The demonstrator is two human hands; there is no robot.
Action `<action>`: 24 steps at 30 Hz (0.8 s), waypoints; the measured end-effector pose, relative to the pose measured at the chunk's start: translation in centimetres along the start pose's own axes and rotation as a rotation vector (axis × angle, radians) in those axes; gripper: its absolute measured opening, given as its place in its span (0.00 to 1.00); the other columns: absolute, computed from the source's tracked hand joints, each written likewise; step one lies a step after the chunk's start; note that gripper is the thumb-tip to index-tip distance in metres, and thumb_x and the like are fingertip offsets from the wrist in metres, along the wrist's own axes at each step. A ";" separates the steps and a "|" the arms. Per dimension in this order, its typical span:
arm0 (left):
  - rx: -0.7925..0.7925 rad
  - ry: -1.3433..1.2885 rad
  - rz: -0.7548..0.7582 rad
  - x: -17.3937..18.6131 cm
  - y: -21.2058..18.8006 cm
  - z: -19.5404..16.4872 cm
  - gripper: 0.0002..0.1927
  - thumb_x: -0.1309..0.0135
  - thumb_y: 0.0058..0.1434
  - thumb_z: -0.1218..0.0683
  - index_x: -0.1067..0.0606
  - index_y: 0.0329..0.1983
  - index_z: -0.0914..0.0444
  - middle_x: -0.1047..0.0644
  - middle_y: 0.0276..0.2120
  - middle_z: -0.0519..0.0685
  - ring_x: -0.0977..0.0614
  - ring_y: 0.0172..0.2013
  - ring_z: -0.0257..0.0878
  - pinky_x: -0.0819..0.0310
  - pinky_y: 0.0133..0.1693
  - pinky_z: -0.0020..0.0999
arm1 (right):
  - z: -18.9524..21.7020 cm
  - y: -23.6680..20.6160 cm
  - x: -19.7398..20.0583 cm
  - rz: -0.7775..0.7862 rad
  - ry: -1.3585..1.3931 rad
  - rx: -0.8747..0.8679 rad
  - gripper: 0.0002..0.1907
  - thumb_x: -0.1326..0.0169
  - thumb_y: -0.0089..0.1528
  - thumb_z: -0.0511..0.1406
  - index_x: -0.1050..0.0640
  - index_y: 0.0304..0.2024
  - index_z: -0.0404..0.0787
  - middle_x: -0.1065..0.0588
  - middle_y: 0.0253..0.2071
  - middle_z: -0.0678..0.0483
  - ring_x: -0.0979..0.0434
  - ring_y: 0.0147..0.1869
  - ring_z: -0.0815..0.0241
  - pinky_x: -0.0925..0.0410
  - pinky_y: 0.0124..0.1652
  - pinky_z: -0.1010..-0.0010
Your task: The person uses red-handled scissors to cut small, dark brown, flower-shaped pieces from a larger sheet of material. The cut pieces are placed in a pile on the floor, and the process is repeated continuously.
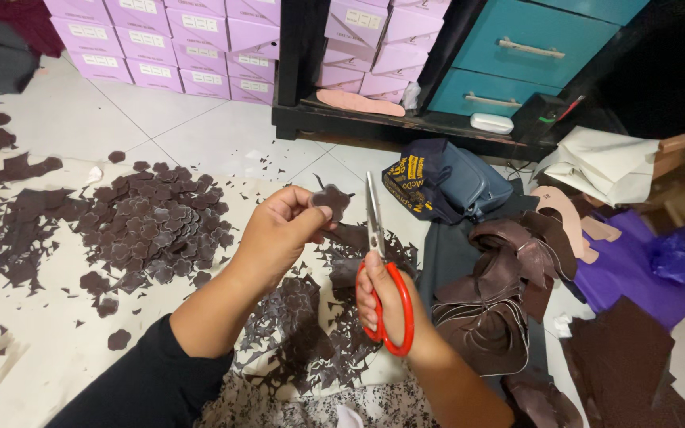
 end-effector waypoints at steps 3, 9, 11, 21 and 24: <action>-0.017 0.055 0.060 0.0 -0.1 -0.4 0.04 0.43 0.64 0.60 0.28 0.36 0.63 0.19 0.32 0.47 0.18 0.34 0.32 0.25 0.35 0.27 | 0.4 0.5 0.9 -0.073 -0.116 0.107 0.24 0.52 0.68 0.52 0.33 0.29 0.41 0.35 0.21 0.57 0.36 0.20 0.66 0.38 0.22 0.74; 0.254 -0.064 0.116 -0.5 -0.5 1.5 0.03 0.46 0.64 0.60 0.28 0.35 0.63 0.20 0.33 0.48 0.18 0.33 0.33 0.26 0.34 0.27 | 2.7 1.5 0.4 -0.038 -0.163 0.393 0.14 0.39 0.60 0.35 0.34 0.34 0.43 0.24 0.47 0.54 0.23 0.42 0.67 0.29 0.39 0.75; 0.339 -0.156 0.107 -1.1 -1.0 2.4 0.02 0.47 0.64 0.60 0.28 0.35 0.63 0.20 0.33 0.49 0.18 0.33 0.34 0.25 0.34 0.26 | 3.3 1.3 -0.6 0.108 -0.066 0.504 0.17 0.38 0.60 0.30 0.36 0.36 0.44 0.26 0.51 0.52 0.19 0.55 0.65 0.26 0.51 0.73; 0.525 -0.233 0.107 -2.3 -2.5 4.1 0.02 0.50 0.65 0.60 0.29 0.36 0.64 0.18 0.35 0.52 0.17 0.33 0.35 0.26 0.33 0.26 | 1.5 2.5 0.4 -0.002 -0.330 0.355 0.13 0.40 0.58 0.26 0.30 0.39 0.42 0.26 0.37 0.59 0.24 0.41 0.70 0.28 0.42 0.77; 0.489 -0.192 0.124 -2.0 -2.8 3.9 0.03 0.48 0.66 0.60 0.29 0.37 0.63 0.18 0.35 0.52 0.17 0.33 0.35 0.25 0.34 0.26 | 1.8 2.0 -0.4 0.030 -0.306 0.400 0.14 0.39 0.58 0.26 0.31 0.38 0.42 0.26 0.38 0.60 0.24 0.43 0.72 0.28 0.43 0.78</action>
Point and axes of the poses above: each hand's wrist, its own y-axis towards the middle knuckle, its own x-axis out of the back of the hand, z = x × y, the point moved 8 cm from there along y, towards the middle knuckle
